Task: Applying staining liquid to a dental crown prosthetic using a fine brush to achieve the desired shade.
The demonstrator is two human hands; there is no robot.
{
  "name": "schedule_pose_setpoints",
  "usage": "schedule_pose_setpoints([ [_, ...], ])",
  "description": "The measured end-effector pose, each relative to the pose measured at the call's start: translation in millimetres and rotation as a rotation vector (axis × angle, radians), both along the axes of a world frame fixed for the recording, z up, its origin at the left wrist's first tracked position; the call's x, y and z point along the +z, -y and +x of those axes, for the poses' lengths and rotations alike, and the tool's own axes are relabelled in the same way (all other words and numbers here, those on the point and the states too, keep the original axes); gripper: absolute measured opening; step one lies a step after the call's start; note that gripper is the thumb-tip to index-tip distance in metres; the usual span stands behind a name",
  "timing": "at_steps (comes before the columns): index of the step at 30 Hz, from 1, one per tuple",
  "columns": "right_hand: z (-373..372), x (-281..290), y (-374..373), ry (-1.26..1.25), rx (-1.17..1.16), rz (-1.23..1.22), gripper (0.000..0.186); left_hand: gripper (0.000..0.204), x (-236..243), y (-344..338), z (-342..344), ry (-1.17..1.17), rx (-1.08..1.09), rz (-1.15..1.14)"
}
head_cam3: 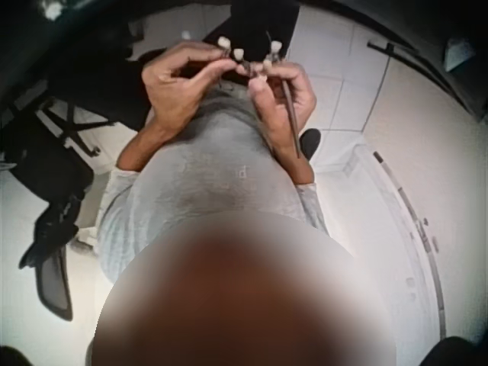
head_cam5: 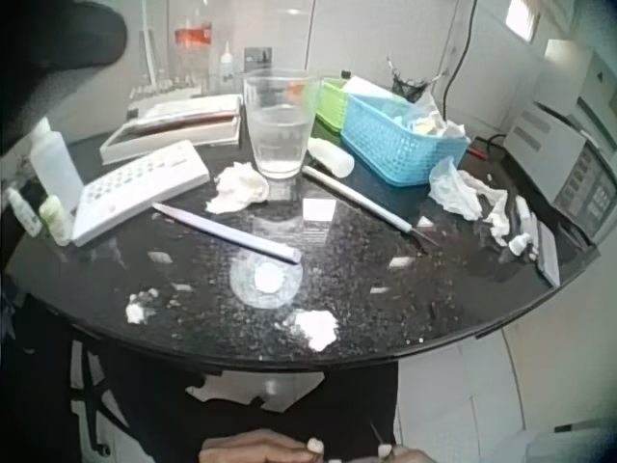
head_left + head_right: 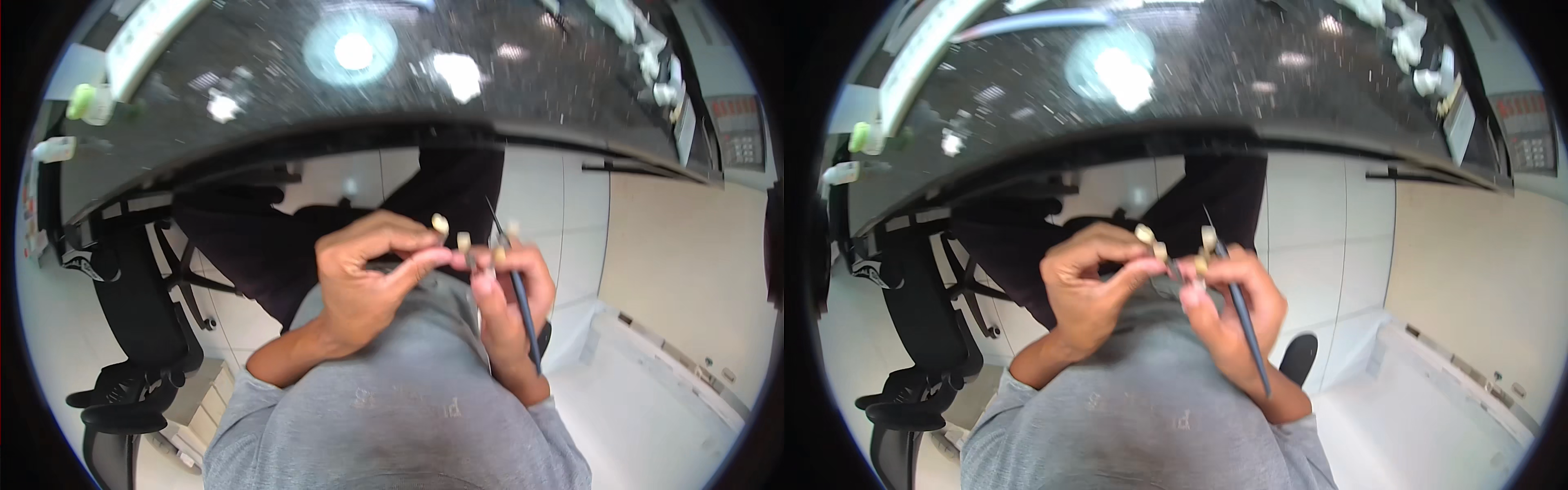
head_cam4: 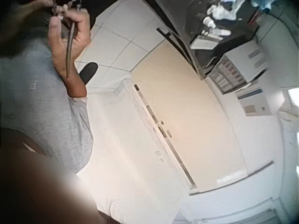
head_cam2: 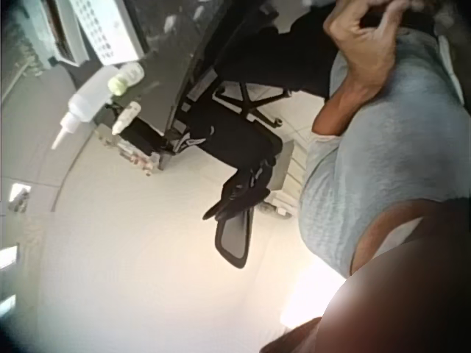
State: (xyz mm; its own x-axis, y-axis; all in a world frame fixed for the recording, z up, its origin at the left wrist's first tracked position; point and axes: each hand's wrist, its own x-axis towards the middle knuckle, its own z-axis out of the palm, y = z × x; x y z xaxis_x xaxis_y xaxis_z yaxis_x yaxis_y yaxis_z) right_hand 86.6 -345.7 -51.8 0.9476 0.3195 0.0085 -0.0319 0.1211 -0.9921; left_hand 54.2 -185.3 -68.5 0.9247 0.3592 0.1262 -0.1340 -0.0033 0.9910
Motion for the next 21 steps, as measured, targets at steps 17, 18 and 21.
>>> schedule_pose_setpoints([
  [17, 129, 100, -103, 0.817, 0.091, -0.635, 0.016, 0.02, -5, -41, -64, -0.313, -0.032, -0.519],
  [18, 132, 100, -105, 0.822, 0.104, -0.635, 0.016, 0.02, -2, -44, -65, -0.309, -0.021, -0.526],
  [21, 136, 101, -110, 0.805, 0.066, -0.641, 0.015, 0.019, 4, -52, -65, -0.349, 0.025, -0.54],
])
